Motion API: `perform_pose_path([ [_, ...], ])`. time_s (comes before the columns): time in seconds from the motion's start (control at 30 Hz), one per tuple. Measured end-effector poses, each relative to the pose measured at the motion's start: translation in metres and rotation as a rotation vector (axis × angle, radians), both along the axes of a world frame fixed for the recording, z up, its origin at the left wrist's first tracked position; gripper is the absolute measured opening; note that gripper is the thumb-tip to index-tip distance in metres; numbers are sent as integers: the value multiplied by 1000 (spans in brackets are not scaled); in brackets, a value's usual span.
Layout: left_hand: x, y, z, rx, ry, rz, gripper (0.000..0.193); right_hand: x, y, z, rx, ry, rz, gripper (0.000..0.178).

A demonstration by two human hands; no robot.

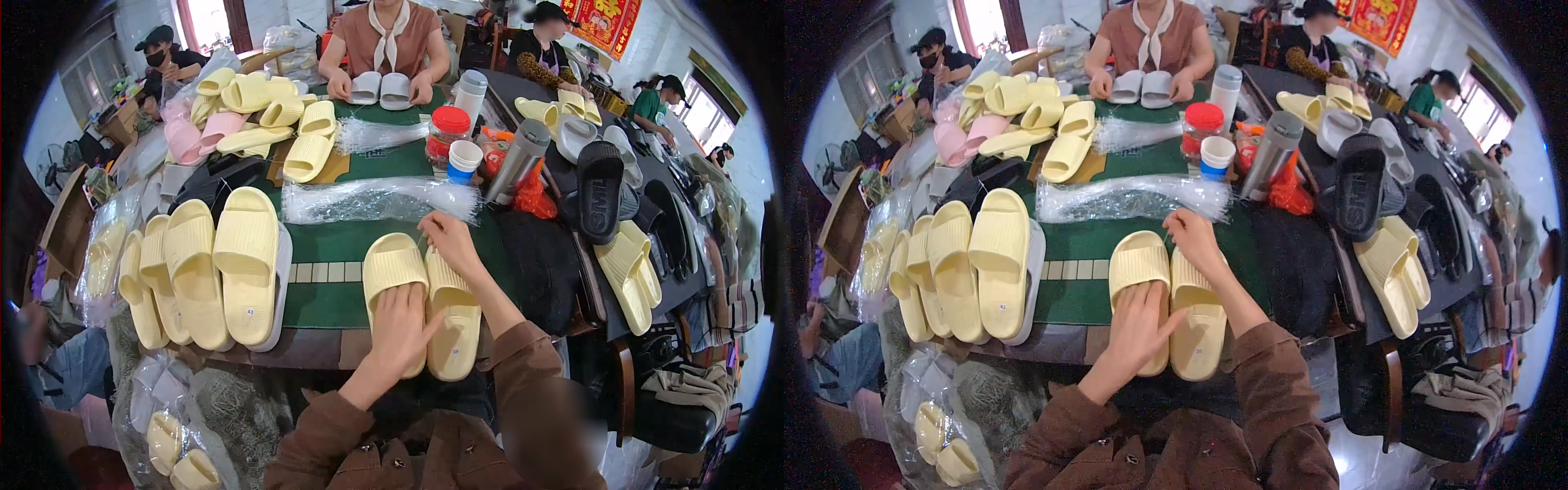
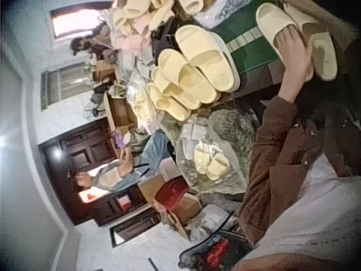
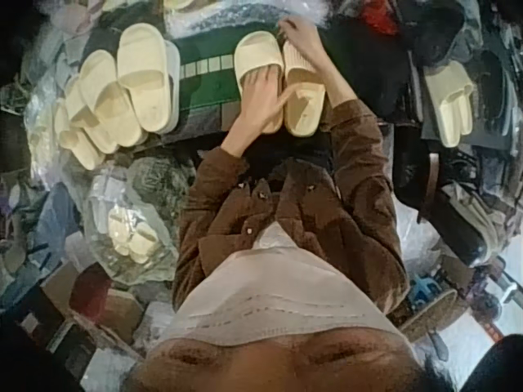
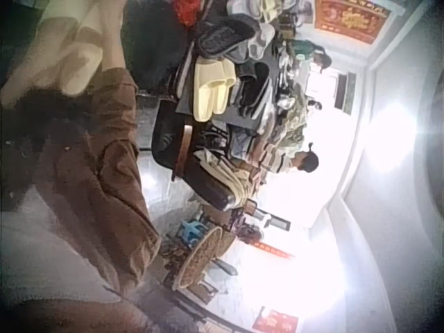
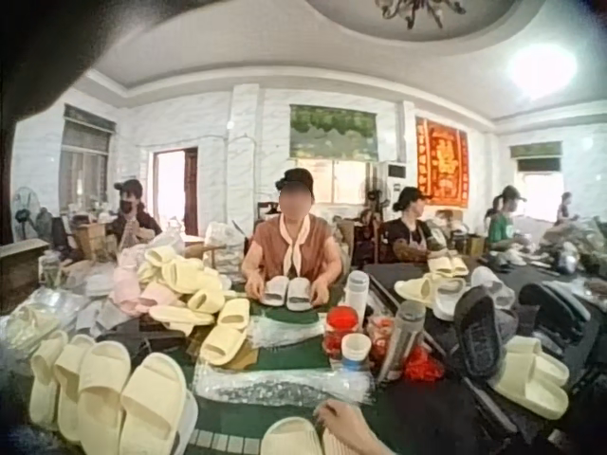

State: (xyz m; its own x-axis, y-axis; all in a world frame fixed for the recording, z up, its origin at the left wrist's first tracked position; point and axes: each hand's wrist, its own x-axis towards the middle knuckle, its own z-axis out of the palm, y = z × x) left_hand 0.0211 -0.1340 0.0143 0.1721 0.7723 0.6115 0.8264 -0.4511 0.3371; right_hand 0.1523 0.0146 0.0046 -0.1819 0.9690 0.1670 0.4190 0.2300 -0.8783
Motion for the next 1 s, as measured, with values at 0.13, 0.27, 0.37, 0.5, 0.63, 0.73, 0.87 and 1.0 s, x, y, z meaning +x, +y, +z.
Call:
perform_pose_path([
  [0.13, -12, -3, 22, -100, -277, -101, 27, -6, -6, 5, 74, 86, -25, 19],
  [0.27, -28, 73, 22, -128, -411, -110, 27, -11, -7, 9, 188, 136, 7, 17],
  [0.37, -33, 112, 3, -365, -550, -169, 26, -18, -10, 9, 256, 173, 59, 16],
  [0.5, -23, 133, -9, -502, -614, -211, 22, -11, -7, -4, 207, 168, -14, 17],
  [0.63, -13, 128, -18, -509, -711, -149, 15, -7, -4, -17, 130, 241, -50, 14],
  [0.73, -18, 129, -30, -431, -734, -131, 11, -10, -6, -17, 71, 307, -12, 14],
  [0.87, -15, 128, -24, -435, -795, -168, 7, -11, -5, -21, 72, 681, -12, 15],
  [1.0, -12, 124, -28, -301, -755, -150, 8, -6, -7, -21, 22, 656, 11, 16],
])
